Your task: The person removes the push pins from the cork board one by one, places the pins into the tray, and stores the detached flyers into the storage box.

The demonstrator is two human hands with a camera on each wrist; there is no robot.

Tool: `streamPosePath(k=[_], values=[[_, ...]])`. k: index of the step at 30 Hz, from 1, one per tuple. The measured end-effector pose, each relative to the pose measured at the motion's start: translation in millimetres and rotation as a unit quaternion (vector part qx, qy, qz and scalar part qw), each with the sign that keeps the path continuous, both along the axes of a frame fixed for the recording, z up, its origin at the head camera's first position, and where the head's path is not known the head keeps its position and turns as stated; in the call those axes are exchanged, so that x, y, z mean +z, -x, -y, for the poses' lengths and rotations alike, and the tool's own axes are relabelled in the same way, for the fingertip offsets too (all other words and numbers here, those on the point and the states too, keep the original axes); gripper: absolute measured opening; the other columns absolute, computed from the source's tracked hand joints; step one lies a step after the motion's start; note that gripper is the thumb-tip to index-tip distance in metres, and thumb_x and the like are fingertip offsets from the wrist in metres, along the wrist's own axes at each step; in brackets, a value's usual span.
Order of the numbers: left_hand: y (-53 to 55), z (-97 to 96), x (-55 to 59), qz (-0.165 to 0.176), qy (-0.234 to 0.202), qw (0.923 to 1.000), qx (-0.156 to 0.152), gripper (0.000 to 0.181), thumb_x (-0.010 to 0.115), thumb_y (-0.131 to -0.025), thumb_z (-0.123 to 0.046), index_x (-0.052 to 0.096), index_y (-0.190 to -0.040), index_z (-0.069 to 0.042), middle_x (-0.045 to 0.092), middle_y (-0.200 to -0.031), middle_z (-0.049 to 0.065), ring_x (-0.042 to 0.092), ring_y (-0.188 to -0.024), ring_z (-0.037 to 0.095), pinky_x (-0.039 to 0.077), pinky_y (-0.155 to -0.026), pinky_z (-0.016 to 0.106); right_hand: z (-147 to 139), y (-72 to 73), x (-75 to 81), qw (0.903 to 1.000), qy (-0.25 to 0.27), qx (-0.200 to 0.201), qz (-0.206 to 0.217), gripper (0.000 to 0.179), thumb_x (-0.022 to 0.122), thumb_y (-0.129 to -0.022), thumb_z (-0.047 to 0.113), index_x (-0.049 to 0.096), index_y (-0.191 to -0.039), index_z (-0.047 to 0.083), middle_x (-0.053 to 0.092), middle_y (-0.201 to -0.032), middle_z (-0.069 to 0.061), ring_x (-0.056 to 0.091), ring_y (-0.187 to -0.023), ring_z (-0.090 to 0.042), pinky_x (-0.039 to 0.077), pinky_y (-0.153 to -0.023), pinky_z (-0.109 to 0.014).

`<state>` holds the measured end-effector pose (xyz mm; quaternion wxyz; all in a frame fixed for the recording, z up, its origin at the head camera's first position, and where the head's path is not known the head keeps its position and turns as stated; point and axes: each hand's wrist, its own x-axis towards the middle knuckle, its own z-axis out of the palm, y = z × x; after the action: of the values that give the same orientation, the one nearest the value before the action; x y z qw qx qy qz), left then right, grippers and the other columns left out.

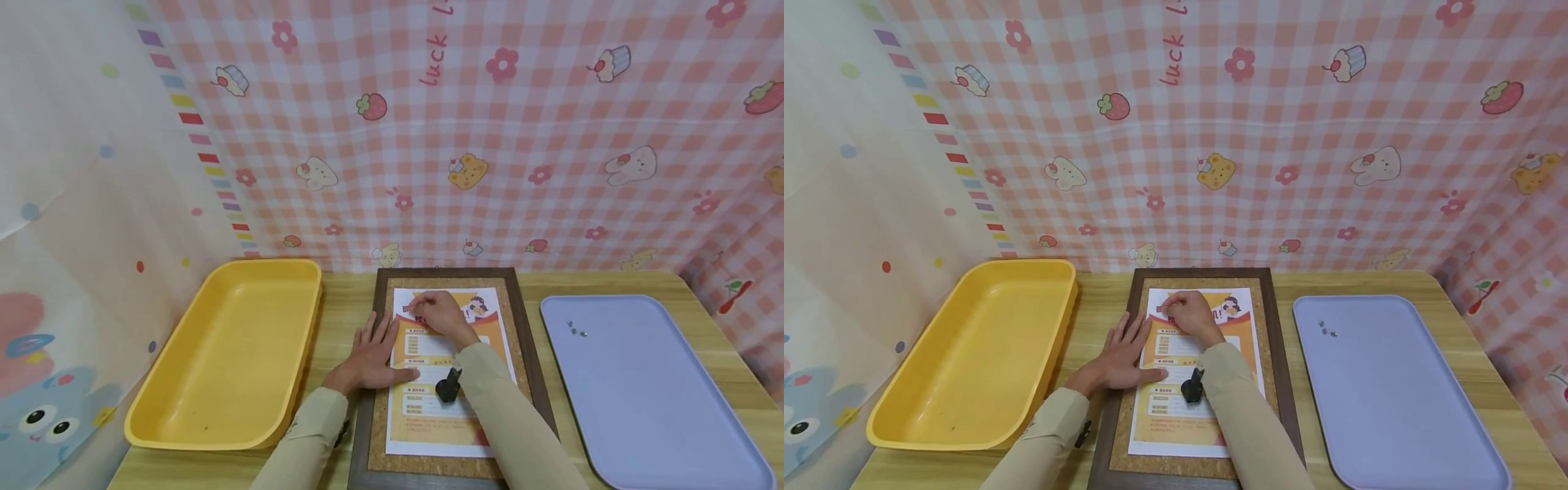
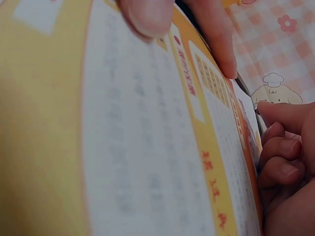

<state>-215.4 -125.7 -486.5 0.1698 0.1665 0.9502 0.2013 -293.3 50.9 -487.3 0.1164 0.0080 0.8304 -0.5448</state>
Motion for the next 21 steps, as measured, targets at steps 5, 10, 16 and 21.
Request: streamPosePath(k=[5, 10, 16, 21], values=[[-0.3, -0.6, 1.3, -0.001, -0.002, 1.0000, 0.001, 0.107, 0.058, -0.087, -0.067, 0.005, -0.161, -0.011, -0.005, -0.167, 0.008, -0.017, -0.151, 0.033, -0.001, -0.118, 0.062, 0.2, -1.0, -1.3, 1.0000, 0.000, -0.003, -0.007, 0.016, 0.061, -0.094, 0.012, 0.076, -0.089, 0.009, 0.068, -0.093, -0.003, 0.053, -0.077, -0.017, 0.040, -0.065, -0.026], [-0.9, -0.4, 0.9, 0.000, -0.003, 1.0000, 0.002, 0.107, 0.058, -0.087, -0.067, 0.005, -0.161, -0.011, -0.005, -0.167, 0.009, -0.016, -0.151, 0.033, -0.001, -0.118, 0.062, 0.0, -1.2, -2.6, 1.0000, 0.006, -0.005, -0.002, 0.015, 0.061, -0.094, 0.011, 0.075, -0.089, 0.009, 0.068, -0.096, -0.004, 0.055, -0.082, -0.017, 0.041, -0.071, -0.027], [-1.6, -0.4, 1.8, 0.000, -0.006, 1.0000, 0.005, 0.107, 0.059, -0.087, -0.067, 0.005, -0.161, -0.011, -0.005, -0.167, 0.009, -0.016, -0.151, 0.033, -0.001, -0.118, 0.062, -1.8, -2.6, -1.6, 0.9999, 0.012, -0.004, -0.006, 0.014, 0.061, -0.095, 0.011, 0.075, -0.089, 0.009, 0.068, -0.095, -0.004, 0.056, -0.084, -0.018, 0.042, -0.074, -0.028], [-1.8, -0.6, 2.6, -0.001, -0.011, 0.9999, 0.005, 0.107, 0.060, -0.086, -0.066, 0.006, -0.161, -0.011, -0.004, -0.167, 0.009, -0.016, -0.152, 0.033, -0.001, -0.118, 0.062, -3.2, -4.4, 0.1, 0.9998, 0.021, -0.005, -0.004, 0.015, 0.061, -0.096, 0.011, 0.075, -0.092, 0.008, 0.068, -0.095, -0.003, 0.055, -0.083, -0.016, 0.042, -0.073, -0.027]])
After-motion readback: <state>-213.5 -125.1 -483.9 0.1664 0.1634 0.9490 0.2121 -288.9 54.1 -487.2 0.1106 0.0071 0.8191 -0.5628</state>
